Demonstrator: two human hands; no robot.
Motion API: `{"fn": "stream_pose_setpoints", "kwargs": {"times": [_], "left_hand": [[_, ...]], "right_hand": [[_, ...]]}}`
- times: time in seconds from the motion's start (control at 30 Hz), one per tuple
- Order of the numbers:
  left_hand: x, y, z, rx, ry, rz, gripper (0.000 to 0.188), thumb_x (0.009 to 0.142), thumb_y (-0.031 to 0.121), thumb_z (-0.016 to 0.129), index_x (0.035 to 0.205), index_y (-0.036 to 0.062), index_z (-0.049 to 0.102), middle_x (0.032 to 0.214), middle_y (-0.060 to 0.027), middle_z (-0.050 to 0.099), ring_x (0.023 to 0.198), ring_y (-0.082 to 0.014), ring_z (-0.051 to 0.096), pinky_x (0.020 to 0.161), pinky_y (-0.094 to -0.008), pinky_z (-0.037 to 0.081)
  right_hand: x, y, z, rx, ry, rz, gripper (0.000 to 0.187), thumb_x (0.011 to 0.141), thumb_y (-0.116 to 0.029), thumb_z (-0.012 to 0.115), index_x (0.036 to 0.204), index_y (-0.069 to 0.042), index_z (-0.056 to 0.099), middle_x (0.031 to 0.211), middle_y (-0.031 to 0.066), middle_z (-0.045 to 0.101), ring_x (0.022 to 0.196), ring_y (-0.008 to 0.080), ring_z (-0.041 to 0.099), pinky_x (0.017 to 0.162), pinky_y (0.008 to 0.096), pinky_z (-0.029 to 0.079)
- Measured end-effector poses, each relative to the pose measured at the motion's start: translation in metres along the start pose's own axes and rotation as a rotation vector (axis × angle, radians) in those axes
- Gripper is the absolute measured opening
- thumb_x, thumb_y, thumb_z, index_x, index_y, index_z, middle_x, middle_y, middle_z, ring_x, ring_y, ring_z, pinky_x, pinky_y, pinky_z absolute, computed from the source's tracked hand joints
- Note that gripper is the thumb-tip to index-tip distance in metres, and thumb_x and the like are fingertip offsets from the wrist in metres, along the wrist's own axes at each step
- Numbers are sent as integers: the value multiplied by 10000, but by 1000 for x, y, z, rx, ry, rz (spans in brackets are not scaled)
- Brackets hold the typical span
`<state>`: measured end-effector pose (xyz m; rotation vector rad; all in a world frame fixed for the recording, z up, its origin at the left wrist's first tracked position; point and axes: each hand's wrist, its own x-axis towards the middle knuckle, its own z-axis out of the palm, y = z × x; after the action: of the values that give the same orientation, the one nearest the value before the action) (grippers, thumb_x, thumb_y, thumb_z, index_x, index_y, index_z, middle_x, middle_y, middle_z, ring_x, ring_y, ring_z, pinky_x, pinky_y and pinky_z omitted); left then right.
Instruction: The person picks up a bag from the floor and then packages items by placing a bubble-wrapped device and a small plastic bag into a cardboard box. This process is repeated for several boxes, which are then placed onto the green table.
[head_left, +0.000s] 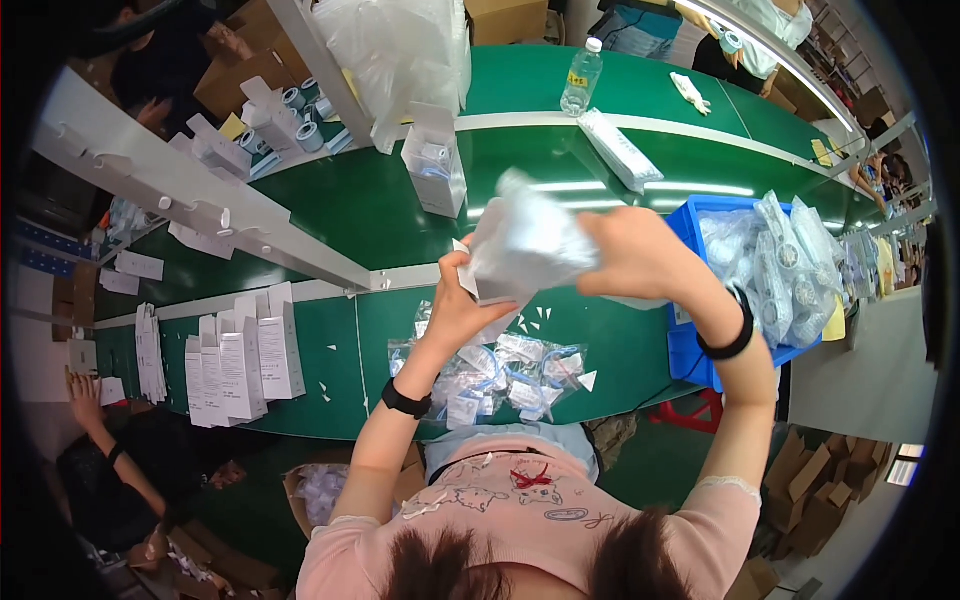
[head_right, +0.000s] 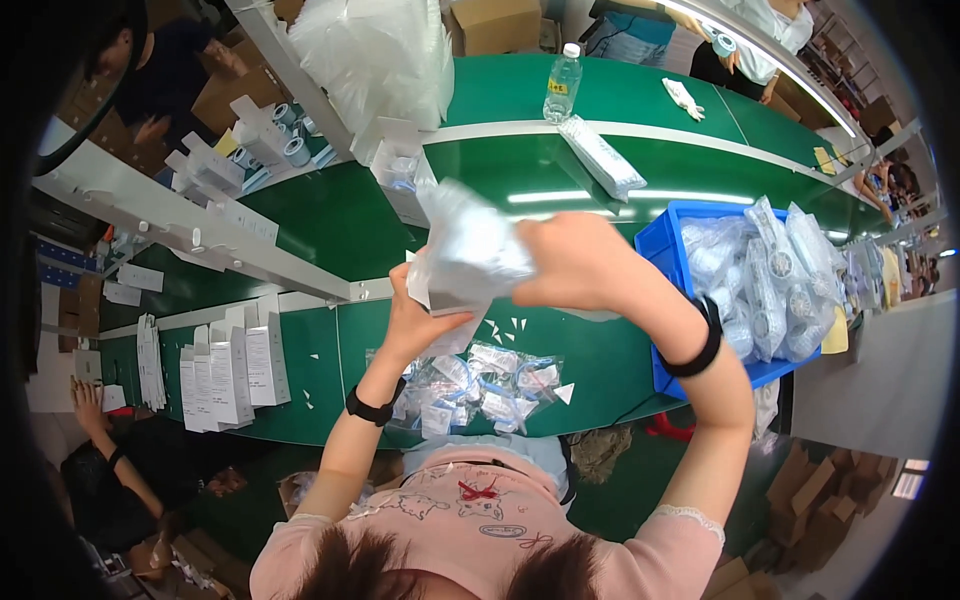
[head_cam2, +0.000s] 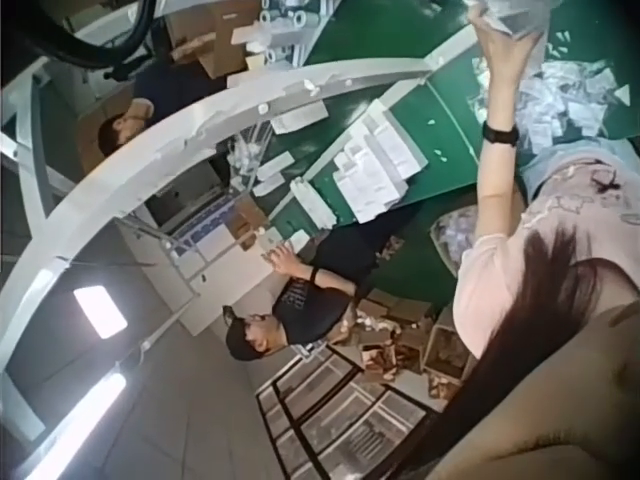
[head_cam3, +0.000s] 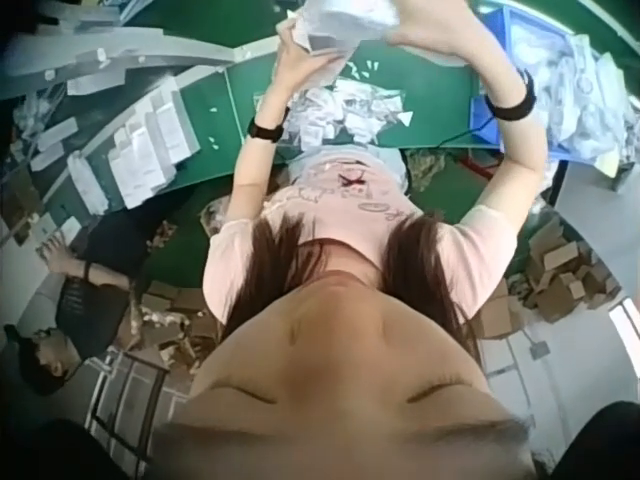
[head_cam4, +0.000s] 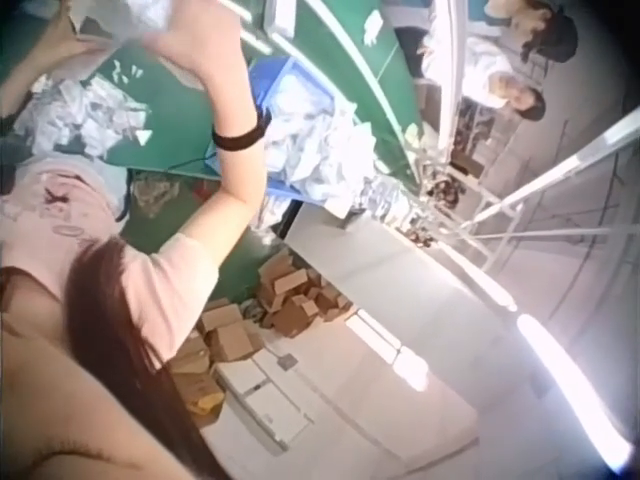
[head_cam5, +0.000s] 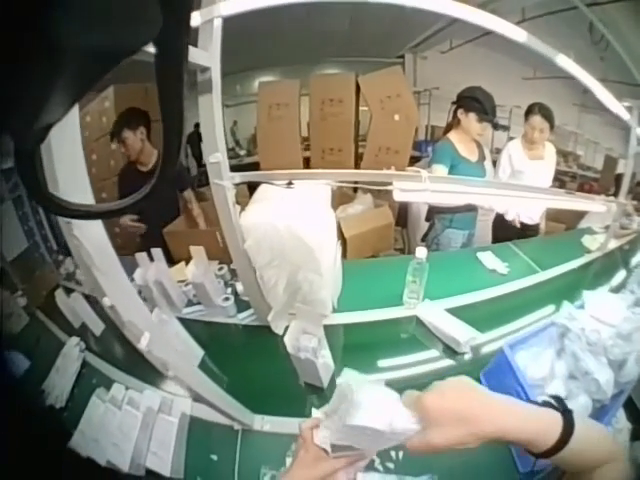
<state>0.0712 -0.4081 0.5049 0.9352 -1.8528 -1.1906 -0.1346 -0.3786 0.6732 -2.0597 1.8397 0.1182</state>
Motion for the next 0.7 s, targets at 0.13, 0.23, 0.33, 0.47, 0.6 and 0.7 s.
{"fn": "stream_pose_setpoints", "kwargs": {"times": [0.13,0.23,0.33,0.47,0.6,0.7], "left_hand": [[-7,-5,9,-21,21,117,739,549,123,804,1026,93,240,1249,-210,360,1087,-344,442,875,-406,386],[-15,-21,21,-11,44,245,718,557,126,797,1017,89,247,1234,-238,356,1088,-382,430,876,-428,379],[-18,-28,30,-30,62,355,708,556,124,795,1014,90,257,1234,-250,347,1078,-403,428,875,-436,376],[-23,-25,36,177,143,357,690,558,123,792,1015,84,277,1222,-252,353,1058,-418,432,861,-433,379],[-19,-25,40,299,147,403,673,570,132,790,1020,77,292,1209,-260,356,1060,-404,437,848,-424,383],[-15,-17,65,-130,205,-41,702,579,114,793,1027,82,253,1240,-235,316,1102,-320,399,886,-395,348]], "right_hand": [[45,-23,4,-124,-416,-47,434,559,-296,626,885,-11,603,709,173,615,656,329,594,609,374,472],[79,-36,10,-71,-737,7,442,538,-272,661,903,-28,610,773,150,619,683,300,593,617,364,466],[105,-50,22,5,-977,54,461,521,-254,689,928,-50,615,853,128,616,729,270,588,646,356,460],[124,-60,29,-233,-1130,45,501,511,-245,717,976,-93,607,990,112,578,835,244,554,723,348,436],[145,-43,46,-35,-1223,-119,505,576,-318,711,1020,-109,589,1049,118,557,916,245,527,784,346,411],[173,-25,78,-50,-1130,-151,566,638,-420,681,1076,-77,572,1058,102,568,952,223,528,796,341,415]]}}
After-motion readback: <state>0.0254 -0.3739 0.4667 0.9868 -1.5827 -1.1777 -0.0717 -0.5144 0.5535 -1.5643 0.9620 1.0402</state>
